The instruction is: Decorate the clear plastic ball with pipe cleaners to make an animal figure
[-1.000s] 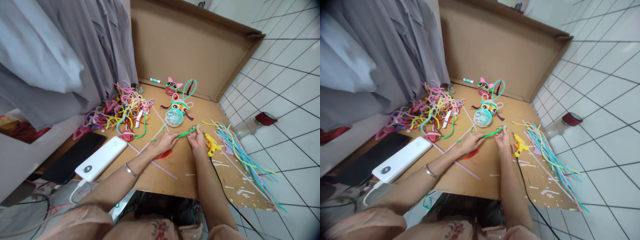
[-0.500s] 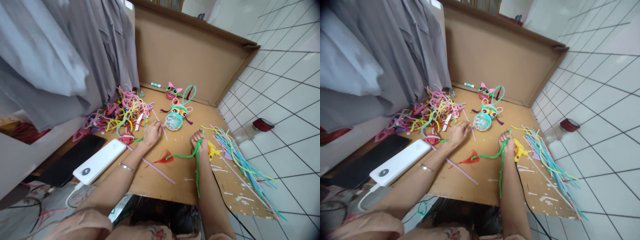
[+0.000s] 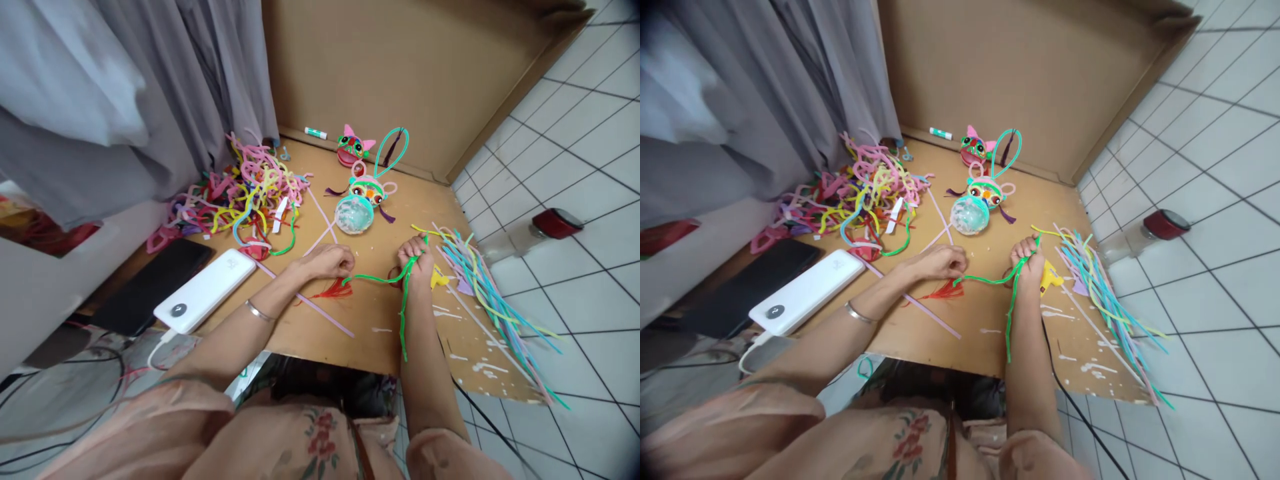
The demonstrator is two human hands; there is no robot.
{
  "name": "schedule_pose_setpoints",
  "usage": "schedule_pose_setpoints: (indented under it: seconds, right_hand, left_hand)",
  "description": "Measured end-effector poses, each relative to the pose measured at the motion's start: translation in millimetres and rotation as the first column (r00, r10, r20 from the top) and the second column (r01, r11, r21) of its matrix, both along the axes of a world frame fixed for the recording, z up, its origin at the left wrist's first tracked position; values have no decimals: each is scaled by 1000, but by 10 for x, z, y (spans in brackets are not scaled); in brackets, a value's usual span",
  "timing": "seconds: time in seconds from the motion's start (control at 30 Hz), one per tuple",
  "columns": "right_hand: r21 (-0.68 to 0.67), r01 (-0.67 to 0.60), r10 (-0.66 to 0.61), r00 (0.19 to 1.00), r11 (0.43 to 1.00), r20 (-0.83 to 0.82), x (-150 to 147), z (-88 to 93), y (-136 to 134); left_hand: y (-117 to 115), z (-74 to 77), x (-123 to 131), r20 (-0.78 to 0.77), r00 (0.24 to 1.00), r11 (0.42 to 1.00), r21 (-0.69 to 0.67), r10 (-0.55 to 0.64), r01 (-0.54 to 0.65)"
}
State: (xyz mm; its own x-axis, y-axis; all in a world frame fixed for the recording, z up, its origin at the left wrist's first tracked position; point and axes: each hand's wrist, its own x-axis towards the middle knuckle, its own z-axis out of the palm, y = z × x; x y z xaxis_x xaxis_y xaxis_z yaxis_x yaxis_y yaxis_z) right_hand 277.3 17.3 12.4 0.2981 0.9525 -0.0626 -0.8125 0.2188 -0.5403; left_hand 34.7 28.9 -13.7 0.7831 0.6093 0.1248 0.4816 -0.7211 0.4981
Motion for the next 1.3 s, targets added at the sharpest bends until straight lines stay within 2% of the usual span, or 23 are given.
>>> schedule_pose_setpoints:
  seconds: [0.03,0.1,0.17,0.23,0.27,0.33,0.4,0.43,0.53,0.6,0.63,0.7,0.77,0.8,0.83,0.9,0.93,1.03,1.1,1.2,1.23,1.3]
  right_hand:
    - [-3,-11,11,1000,1000,-5,-9,9,-4]
    - [-12,-50,50,999,999,-2,-54,44,-25]
    - [-18,-119,120,992,993,44,-114,92,-61]
    - [-29,-191,193,975,981,112,-167,139,-99]
    - [-37,-216,220,965,976,142,-186,158,-116]
    - [-60,-244,251,950,968,184,-206,184,-139]
    - [-79,-252,263,942,965,208,-203,193,-147]
    - [-84,-249,262,941,965,214,-194,194,-147]
    - [-80,-232,244,944,969,220,-149,202,-147]
    - [-79,-243,255,939,967,232,-125,216,-156]
    - [-82,-262,274,930,962,246,-123,223,-165]
    - [-96,-321,335,895,942,295,-145,227,-186]
    - [-120,-390,406,840,913,359,-212,206,-204]
    - [-135,-425,442,807,895,391,-258,186,-208]
    - [-145,-458,474,774,877,420,-310,160,-209]
    - [-162,-529,537,700,833,471,-411,98,-198]
    - [-168,-554,555,668,816,495,-453,65,-188]
    - [-167,-545,542,658,822,523,-530,-16,-157]
    - [-175,-513,524,683,840,509,-548,-50,-139]
    - [-184,-439,473,762,880,443,-556,-76,-109]
    - [-187,-405,445,789,895,424,-557,-83,-97]
    - [-201,-323,379,830,925,409,-556,-98,-75]
  left_hand:
    - [37,0,-42,-8,999,999,-3,40,-40]
    - [115,10,-142,-32,974,975,10,222,-222]
    - [172,43,-241,-40,885,885,55,464,-462]
    - [165,108,-300,-1,806,804,76,592,-590]
    - [129,151,-304,28,808,807,55,588,-588]
    - [-8,250,-259,41,888,888,-70,459,-455]
    - [-194,338,-166,-73,962,937,-218,262,-272]
    - [-281,371,-119,-139,972,949,-231,187,-216]
    - [-412,417,-55,-280,948,969,-145,152,-198]
    - [-358,427,-111,-348,901,950,-75,259,-302]
    - [-301,437,-166,-372,859,920,-30,352,-390]
    - [-173,479,-297,-367,734,805,73,571,-589]
    - [-76,553,-399,-252,627,669,139,737,-730]
    - [-51,595,-418,-154,603,622,150,783,-769]
    - [-42,632,-410,-39,601,599,149,798,-786]
    - [-62,671,-310,186,638,632,101,747,-769]
    - [-84,663,-227,279,663,678,54,695,-733]
    - [-161,516,69,428,709,824,-206,560,-527]
    - [-215,360,229,480,695,844,-335,535,-418]
    - [-325,164,353,541,643,840,-347,542,-416]
    - [-370,123,373,550,651,852,-327,523,-408]
    - [-462,74,406,527,721,893,-288,449,-346]
